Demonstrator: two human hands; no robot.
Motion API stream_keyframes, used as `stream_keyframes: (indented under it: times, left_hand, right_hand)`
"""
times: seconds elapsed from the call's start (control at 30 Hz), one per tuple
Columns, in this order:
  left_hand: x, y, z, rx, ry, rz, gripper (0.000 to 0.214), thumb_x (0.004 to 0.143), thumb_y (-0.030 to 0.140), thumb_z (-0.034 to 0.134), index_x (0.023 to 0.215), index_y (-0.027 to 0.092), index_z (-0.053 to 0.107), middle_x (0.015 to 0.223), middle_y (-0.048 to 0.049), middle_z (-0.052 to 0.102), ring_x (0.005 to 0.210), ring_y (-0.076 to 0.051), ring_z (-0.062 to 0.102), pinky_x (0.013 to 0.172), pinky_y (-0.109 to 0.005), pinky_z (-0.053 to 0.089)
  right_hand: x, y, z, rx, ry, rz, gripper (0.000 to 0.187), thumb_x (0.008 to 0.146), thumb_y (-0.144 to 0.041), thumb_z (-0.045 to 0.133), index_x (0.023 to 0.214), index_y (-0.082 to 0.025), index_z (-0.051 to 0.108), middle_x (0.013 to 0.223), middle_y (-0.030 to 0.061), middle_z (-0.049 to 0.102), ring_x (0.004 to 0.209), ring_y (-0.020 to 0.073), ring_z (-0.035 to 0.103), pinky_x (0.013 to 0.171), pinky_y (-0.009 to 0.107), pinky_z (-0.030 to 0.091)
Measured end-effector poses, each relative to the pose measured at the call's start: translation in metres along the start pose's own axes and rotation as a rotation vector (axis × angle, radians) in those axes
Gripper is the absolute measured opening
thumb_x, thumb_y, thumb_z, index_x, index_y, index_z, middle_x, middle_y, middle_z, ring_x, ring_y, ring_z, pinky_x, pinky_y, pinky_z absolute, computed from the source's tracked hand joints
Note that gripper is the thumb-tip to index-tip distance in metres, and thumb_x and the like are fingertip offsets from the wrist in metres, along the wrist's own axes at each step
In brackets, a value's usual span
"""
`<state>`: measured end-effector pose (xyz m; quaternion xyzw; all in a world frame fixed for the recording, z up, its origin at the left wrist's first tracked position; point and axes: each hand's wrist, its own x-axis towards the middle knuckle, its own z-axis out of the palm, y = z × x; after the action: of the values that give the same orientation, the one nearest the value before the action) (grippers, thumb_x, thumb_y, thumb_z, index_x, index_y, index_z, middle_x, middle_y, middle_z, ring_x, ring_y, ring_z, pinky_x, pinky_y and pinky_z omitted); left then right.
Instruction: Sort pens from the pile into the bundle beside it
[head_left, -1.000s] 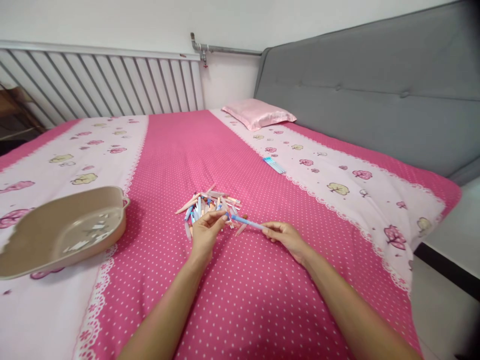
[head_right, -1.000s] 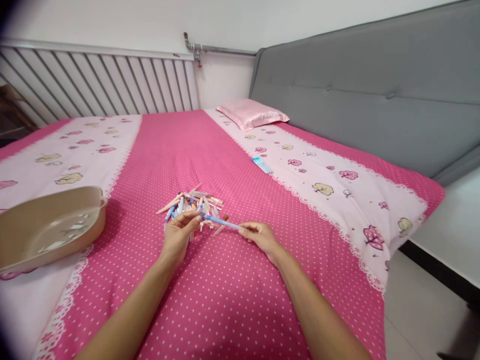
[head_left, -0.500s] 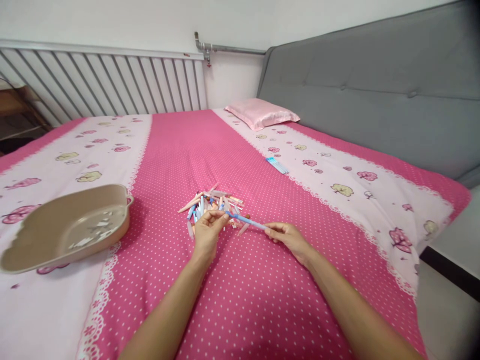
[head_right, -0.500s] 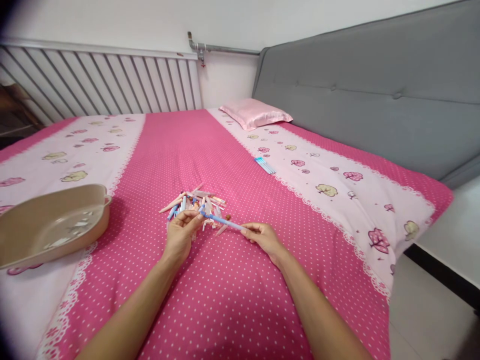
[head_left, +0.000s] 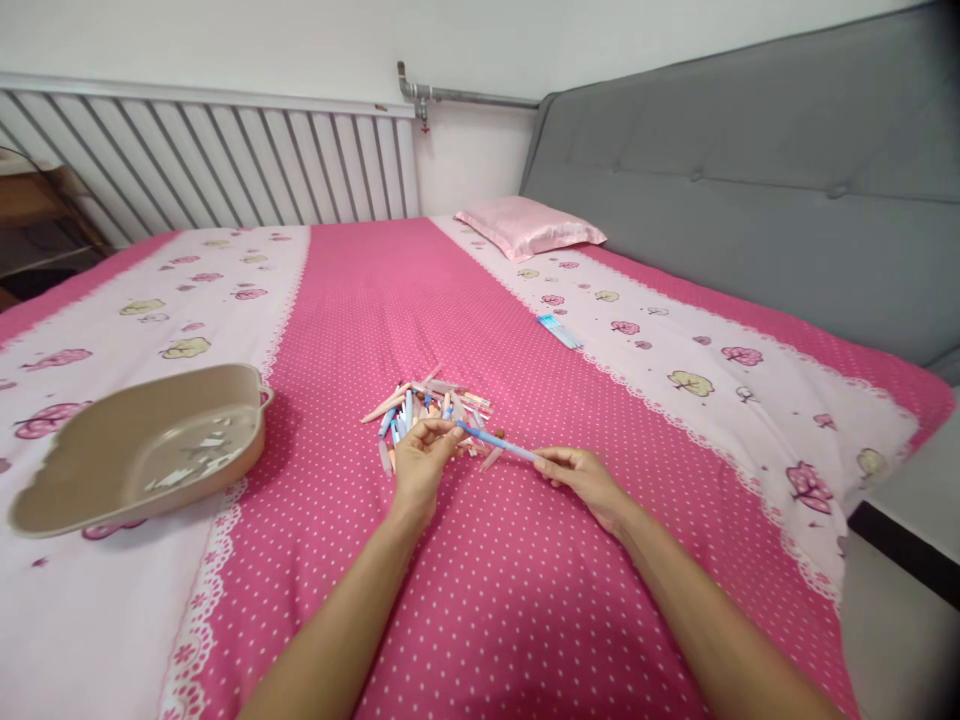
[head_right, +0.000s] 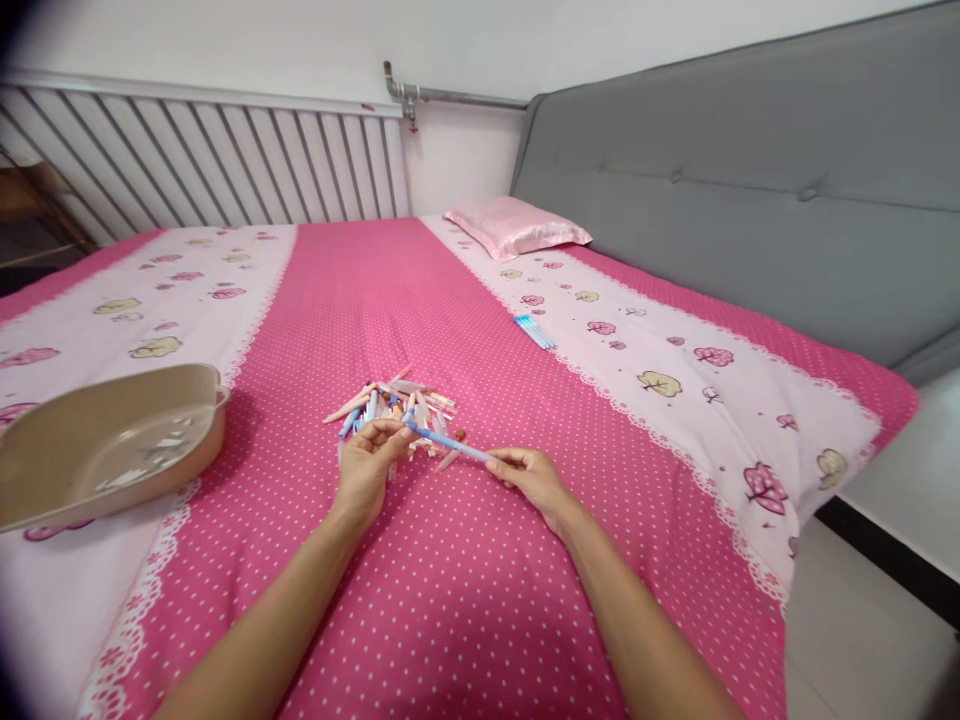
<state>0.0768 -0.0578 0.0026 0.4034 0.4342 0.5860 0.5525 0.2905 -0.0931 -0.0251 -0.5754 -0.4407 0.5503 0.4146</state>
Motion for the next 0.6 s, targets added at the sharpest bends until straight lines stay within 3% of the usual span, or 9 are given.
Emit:
stream_keyframes:
  times: [0.6]
  left_hand:
    - [0.0009, -0.0027, -0.0029, 0.034, -0.025, 0.016, 0.025, 0.059, 0.031, 0.077, 0.070, 0.015, 0.062, 0.064, -0.0005, 0.065, 0.058, -0.011, 0.058, 0.055, -0.021, 0.045]
  right_hand:
    - [-0.0004, 0.0007, 0.0011, -0.038, -0.015, -0.019, 0.041, 0.061, -0.045, 0.073, 0.094, -0.019, 0.073, 0.071, 0.0015, 0.065, 0.062, 0.0119, 0.049, 0.062, 0.025, 0.037]
